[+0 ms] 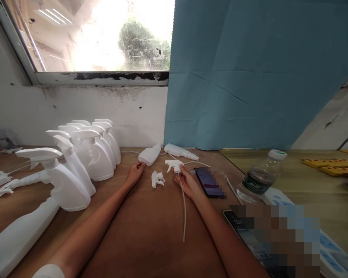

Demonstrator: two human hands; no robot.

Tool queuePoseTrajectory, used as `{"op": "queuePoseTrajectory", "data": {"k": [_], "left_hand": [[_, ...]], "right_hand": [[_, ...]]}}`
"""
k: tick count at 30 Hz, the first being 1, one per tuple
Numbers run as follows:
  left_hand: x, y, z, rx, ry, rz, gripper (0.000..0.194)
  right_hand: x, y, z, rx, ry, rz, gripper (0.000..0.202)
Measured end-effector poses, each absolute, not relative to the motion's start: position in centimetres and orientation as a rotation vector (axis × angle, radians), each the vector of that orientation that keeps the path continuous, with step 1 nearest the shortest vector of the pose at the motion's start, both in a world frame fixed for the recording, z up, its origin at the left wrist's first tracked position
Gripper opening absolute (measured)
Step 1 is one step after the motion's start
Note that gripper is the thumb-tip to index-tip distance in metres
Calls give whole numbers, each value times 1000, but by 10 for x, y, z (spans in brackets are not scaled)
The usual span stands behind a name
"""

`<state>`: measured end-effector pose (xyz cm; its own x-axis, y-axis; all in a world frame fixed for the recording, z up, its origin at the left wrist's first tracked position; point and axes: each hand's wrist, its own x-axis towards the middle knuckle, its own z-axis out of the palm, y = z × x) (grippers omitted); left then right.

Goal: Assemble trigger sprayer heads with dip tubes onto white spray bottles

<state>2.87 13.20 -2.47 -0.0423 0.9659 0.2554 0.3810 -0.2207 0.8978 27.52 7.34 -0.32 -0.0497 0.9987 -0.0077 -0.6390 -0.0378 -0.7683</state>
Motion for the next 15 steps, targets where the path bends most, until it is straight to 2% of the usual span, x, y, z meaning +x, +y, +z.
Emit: {"op": "queuePoseTrajectory", "data": {"k": [4, 9, 15], "left_hand": [[34, 107, -21, 1823, 1265, 1246, 29], [38, 87, -16, 2142, 1023, 1051, 28], [38, 88, -12, 2202, 1007, 942, 31]], "right_hand": [[276, 71, -4, -731, -749, 1501, 30], [274, 68, -3, -988, -943, 1264, 43], [276, 72, -10, -1325, -1334, 734, 26]]}}
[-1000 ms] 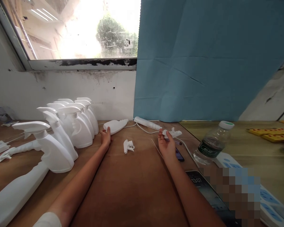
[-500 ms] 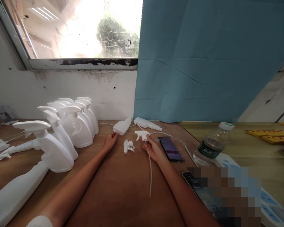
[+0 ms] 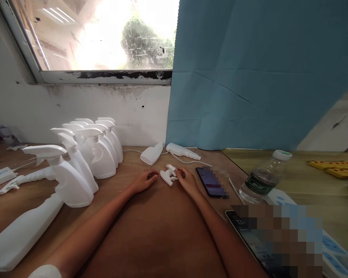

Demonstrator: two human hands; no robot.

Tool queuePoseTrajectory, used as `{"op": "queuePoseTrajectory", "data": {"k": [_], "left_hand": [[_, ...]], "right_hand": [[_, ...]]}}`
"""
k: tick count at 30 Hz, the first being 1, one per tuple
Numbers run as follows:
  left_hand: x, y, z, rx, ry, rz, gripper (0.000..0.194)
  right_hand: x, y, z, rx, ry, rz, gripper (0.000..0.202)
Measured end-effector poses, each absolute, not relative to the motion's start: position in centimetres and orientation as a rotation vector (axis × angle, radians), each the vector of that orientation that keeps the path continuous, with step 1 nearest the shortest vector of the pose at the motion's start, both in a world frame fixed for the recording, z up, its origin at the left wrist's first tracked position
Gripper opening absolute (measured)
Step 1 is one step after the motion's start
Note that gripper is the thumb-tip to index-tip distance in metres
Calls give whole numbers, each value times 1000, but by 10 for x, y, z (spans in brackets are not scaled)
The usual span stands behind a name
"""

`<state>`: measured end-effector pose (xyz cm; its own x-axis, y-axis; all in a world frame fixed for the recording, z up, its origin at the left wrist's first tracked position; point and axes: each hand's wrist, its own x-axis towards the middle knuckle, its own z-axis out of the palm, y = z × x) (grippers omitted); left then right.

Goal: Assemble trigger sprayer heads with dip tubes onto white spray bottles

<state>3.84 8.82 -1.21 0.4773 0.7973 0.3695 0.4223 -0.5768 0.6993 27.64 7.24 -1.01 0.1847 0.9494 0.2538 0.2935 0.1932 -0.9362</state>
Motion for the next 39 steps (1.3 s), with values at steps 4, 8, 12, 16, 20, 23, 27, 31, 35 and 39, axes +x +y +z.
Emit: {"op": "queuePoseTrajectory", "data": {"k": [4, 8, 12, 16, 20, 23, 27, 31, 35, 39], "left_hand": [[38, 89, -11, 2221, 1016, 881, 31], [38, 91, -14, 2198, 1007, 892, 31], [39, 93, -19, 2136, 961, 903, 33], [39, 94, -22, 2043, 885, 1041, 48], [38, 94, -21, 2115, 774, 1182, 76], [38, 93, -19, 2174, 664, 1155, 53], [40, 94, -16, 1959, 737, 1257, 38], [38, 97, -14, 1425, 857, 1314, 49], [34, 102, -14, 1146, 800, 1208, 54], [34, 105, -14, 1128, 871, 1154, 53]], "right_hand": [[274, 75, -20, -1420, -1606, 537, 27], [265, 72, -28, -1438, -1698, 334, 33], [257, 64, -27, -1512, -1760, 154, 36], [254, 56, -23, -1467, -1832, 38, 42], [251, 52, -23, -1288, -2007, 102, 42], [250, 53, -27, -1151, -2016, 172, 43], [252, 59, -28, -1105, -1903, 110, 43], [258, 64, -22, -1182, -1678, -80, 46], [260, 58, -14, -1209, -1590, -114, 50], [244, 43, -9, -1229, -1493, 149, 29]]}}
